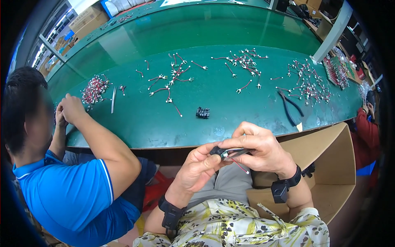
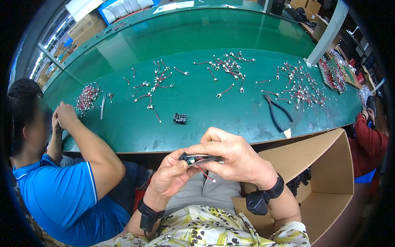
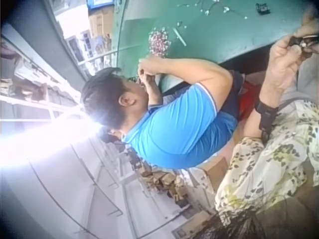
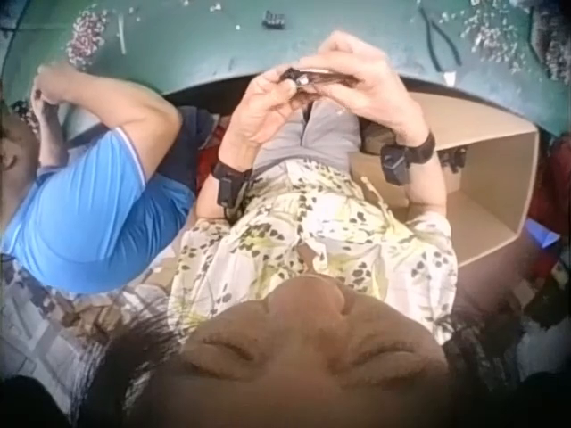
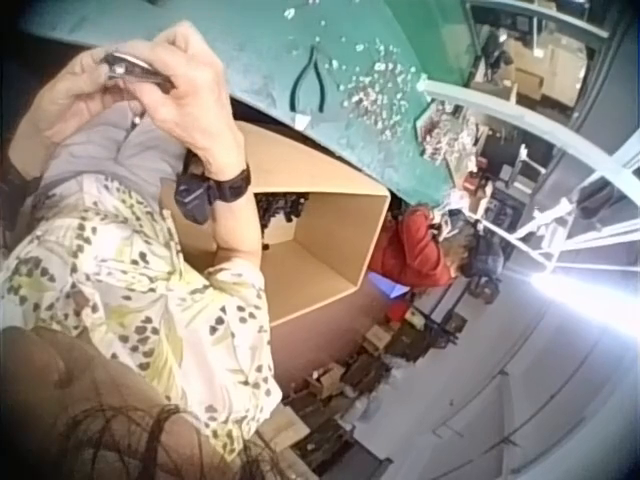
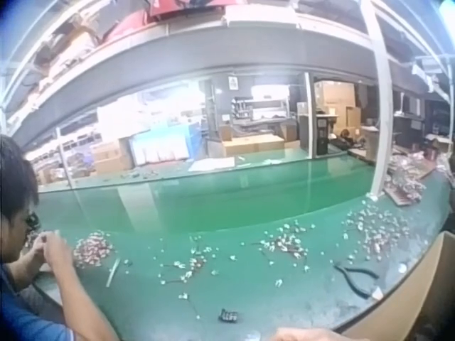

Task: Assemble small electronic components by connecting wires to plastic housings.

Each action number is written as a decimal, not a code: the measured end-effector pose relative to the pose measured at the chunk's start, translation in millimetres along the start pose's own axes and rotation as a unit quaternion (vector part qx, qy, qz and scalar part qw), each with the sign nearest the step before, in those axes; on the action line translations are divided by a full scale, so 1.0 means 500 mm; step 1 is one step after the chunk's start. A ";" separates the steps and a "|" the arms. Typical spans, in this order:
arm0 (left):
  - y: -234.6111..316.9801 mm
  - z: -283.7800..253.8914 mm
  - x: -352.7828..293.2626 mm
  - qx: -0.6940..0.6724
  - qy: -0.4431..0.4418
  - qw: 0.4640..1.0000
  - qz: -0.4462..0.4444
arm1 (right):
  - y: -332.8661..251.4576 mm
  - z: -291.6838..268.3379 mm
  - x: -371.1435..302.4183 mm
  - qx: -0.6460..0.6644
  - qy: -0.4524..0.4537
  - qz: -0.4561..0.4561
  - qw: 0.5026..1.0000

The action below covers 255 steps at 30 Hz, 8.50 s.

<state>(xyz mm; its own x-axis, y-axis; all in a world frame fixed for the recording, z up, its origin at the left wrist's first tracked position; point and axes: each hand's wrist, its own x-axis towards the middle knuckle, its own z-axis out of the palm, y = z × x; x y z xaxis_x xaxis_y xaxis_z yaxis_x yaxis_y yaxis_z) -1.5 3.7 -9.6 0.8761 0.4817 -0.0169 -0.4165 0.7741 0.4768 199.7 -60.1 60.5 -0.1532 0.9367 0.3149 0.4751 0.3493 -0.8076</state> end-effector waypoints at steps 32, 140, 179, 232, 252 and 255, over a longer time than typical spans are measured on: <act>0.024 0.035 -0.008 0.187 0.141 0.967 0.095 | -0.011 0.023 -0.011 -0.135 0.119 -0.022 0.983; 0.040 0.017 0.005 0.044 0.093 0.994 0.035 | 0.137 -0.088 0.088 -0.219 0.156 0.069 0.961; -0.005 0.016 0.009 0.125 0.070 0.975 0.170 | -0.007 0.033 0.002 -0.054 0.103 -0.017 0.993; 0.019 0.021 0.000 0.035 0.151 0.988 -0.003 | 0.015 0.006 0.001 -0.005 0.017 0.056 0.998; 0.025 0.028 -0.007 0.181 0.153 0.972 0.008 | -0.026 0.011 0.016 0.024 0.032 0.125 0.991; 0.024 0.039 -0.005 0.195 0.165 0.964 0.071 | -0.014 0.009 0.002 -0.017 0.085 0.053 0.995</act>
<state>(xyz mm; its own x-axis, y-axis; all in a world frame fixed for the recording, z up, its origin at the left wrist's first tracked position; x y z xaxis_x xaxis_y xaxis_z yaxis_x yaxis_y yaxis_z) -3.9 3.8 13.5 0.6657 0.7253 -0.1757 -0.3470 0.5093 0.7876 192.4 -61.3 64.4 0.0464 0.9496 0.3099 0.5102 0.2442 -0.8247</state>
